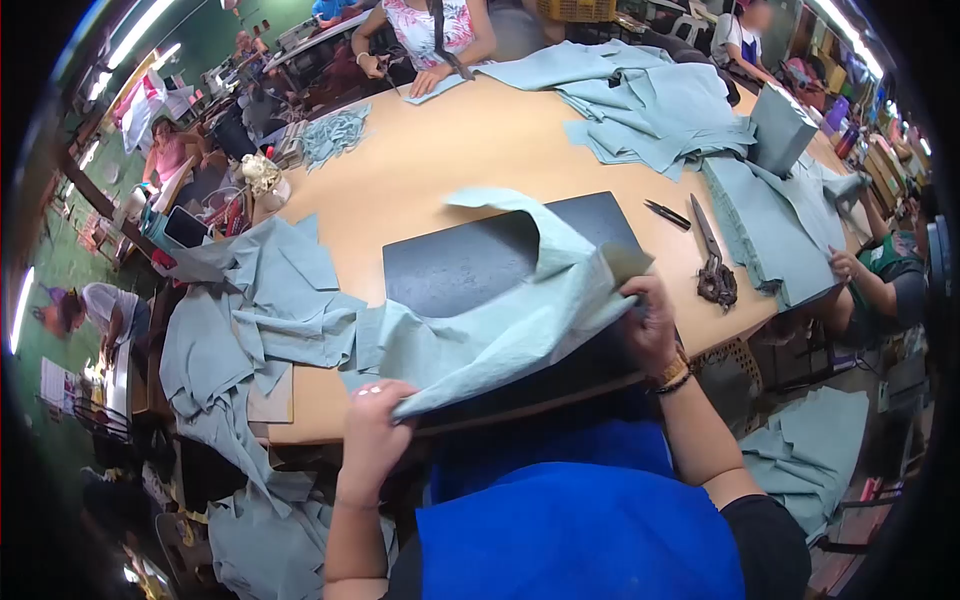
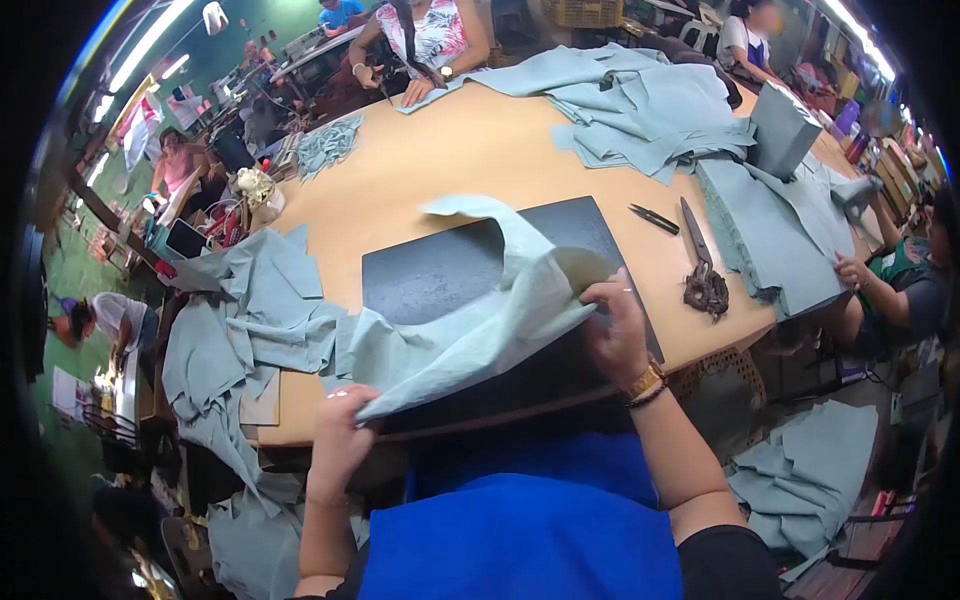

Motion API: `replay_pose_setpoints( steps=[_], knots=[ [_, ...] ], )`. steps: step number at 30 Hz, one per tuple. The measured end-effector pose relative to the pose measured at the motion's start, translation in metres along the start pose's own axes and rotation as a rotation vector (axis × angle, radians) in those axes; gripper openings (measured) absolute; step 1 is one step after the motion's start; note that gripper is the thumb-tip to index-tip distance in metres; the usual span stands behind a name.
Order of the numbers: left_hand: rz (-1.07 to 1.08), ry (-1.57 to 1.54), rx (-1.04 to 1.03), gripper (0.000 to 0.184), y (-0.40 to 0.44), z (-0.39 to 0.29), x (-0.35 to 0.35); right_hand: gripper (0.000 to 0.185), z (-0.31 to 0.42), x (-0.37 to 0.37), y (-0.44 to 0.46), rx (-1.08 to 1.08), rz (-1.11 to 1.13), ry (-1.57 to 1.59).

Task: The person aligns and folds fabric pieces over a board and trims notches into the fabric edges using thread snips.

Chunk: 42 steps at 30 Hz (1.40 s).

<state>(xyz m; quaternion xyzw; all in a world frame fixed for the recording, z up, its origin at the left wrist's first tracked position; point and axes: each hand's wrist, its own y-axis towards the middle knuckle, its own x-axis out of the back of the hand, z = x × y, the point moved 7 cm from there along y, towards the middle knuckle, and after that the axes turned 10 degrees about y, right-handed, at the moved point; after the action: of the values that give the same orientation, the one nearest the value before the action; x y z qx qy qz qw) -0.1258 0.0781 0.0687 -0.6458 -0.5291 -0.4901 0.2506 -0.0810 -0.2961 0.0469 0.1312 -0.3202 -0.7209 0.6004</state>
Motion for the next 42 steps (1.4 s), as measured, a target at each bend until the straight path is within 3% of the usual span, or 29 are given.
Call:
replay_pose_setpoints(
  steps=[3,5,7,9,11,13,14,15,18,19,23,27,29,32,36,41,42],
  knots=[
    [-0.324,-0.26,0.101,0.021,-0.032,0.004,0.052,0.019,0.063,0.026,0.026,0.494,-0.085,-0.108],
    [-0.594,-0.79,0.072,0.018,-0.049,0.008,0.092,0.024,0.117,0.037,0.053,0.732,-0.124,-0.191],
    [-0.684,-0.507,0.057,0.021,-0.034,-0.001,0.134,0.017,0.159,0.041,0.084,0.773,-0.152,-0.316],
    [-0.761,-0.371,0.095,0.025,0.012,0.002,0.151,0.015,0.152,0.039,0.127,0.782,-0.176,-0.32],
    [-0.613,-0.359,0.093,0.029,0.079,0.019,0.136,0.023,0.123,0.013,0.179,0.574,-0.04,-0.341],
    [-0.438,-0.706,0.229,0.034,0.133,0.076,0.07,0.034,0.065,-0.001,0.209,0.567,0.024,-0.338],
    [-0.369,-0.679,0.257,0.042,0.148,0.11,0.03,0.044,0.016,-0.001,0.215,0.31,0.123,-0.449],
    [-0.302,-0.65,0.283,0.05,0.156,0.132,0.001,0.052,-0.021,0.003,0.206,0.307,0.102,-0.599],
    [-0.236,-0.296,0.275,0.078,0.131,0.112,-0.038,0.061,-0.083,0.012,0.152,-0.202,0.308,-0.495],
    [-0.242,-0.195,0.26,0.086,0.124,0.112,-0.047,0.062,-0.087,0.014,0.129,-0.222,0.347,-0.537],
    [-0.275,0.434,0.228,0.078,0.123,0.061,-0.033,0.063,-0.096,0.042,0.067,-0.382,0.326,-0.512],
    [-0.136,0.499,-0.089,0.07,0.171,0.007,-0.058,0.069,-0.101,0.064,0.049,-0.697,0.269,-0.477],
    [0.012,0.422,-0.102,0.073,0.192,-0.01,-0.091,0.071,-0.1,0.07,0.042,-0.805,0.215,-0.377],
    [0.122,0.378,-0.092,0.078,0.208,-0.013,-0.122,0.065,-0.129,0.08,0.034,-0.701,0.278,-0.283],
    [0.177,0.379,-0.084,0.084,0.223,-0.001,-0.127,0.051,-0.124,0.115,0.055,-0.749,0.178,-0.215],
    [0.167,0.375,-0.061,0.08,0.234,0.011,-0.123,0.039,-0.152,0.119,0.094,-0.283,0.175,-0.69],
    [0.094,0.212,-0.069,0.075,0.237,0.017,-0.121,0.038,-0.153,0.119,0.095,-0.174,0.186,-0.8]
  ],
)
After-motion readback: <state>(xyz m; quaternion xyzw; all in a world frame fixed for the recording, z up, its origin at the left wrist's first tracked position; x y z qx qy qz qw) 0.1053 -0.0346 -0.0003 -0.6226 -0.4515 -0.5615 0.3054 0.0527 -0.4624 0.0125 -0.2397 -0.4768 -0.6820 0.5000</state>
